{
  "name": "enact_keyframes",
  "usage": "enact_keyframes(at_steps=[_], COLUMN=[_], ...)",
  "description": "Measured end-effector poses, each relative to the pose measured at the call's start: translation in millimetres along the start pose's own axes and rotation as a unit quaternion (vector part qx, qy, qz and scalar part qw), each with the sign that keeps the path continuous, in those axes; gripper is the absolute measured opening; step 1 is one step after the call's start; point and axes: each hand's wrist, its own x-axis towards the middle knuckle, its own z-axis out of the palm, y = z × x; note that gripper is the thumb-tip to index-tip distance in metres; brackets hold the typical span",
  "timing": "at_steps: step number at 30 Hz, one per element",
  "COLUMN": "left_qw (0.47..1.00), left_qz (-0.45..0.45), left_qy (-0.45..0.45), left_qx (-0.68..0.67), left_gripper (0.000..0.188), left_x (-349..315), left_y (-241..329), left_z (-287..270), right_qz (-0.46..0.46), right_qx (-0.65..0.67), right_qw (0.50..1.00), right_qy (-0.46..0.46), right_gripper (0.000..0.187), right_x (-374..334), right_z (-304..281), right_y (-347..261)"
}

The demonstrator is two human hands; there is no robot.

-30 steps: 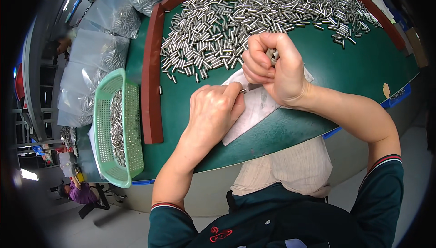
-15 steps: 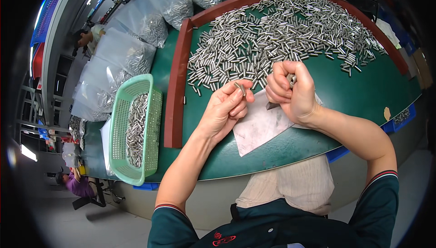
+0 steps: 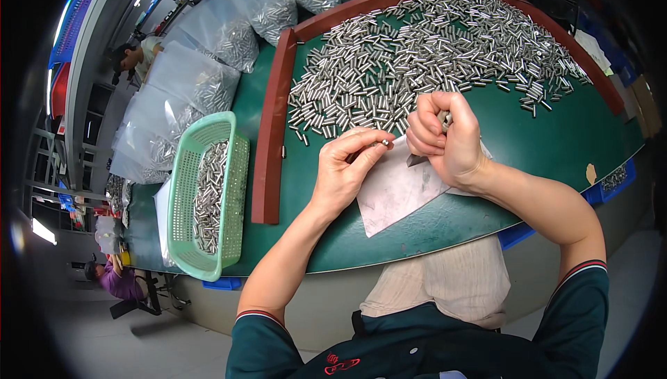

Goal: Processing small cylindrical metal components using a handheld scraper tool at a manufacturing workbench.

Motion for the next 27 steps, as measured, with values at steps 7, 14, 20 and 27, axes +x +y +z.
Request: enact_keyframes(at_steps=[7, 14, 20, 27], left_qw=[1.000, 0.928, 0.925, 0.920], left_qz=[-0.007, 0.111, 0.118, 0.087], left_qy=[-0.016, -0.110, -0.116, -0.102], left_qx=[0.021, 0.339, 0.343, 0.368], left_gripper=[0.013, 0.007, 0.012, 0.010], left_x=[-1, -12, -13, -16], left_y=[0, 19, 8, 8], left_z=[0, 6, 8, 12], right_qz=[-0.006, -0.003, -0.003, -0.003], right_qx=[0.010, -0.015, 0.012, 0.007], right_qw=[1.000, 1.000, 1.000, 1.000], right_qy=[0.001, 0.015, -0.001, 0.013], right_gripper=[0.032, 0.031, 0.032, 0.033], right_x=[-2, -3, -6, -7], right_z=[-1, 3, 4, 7], right_y=[2, -2, -2, 1])
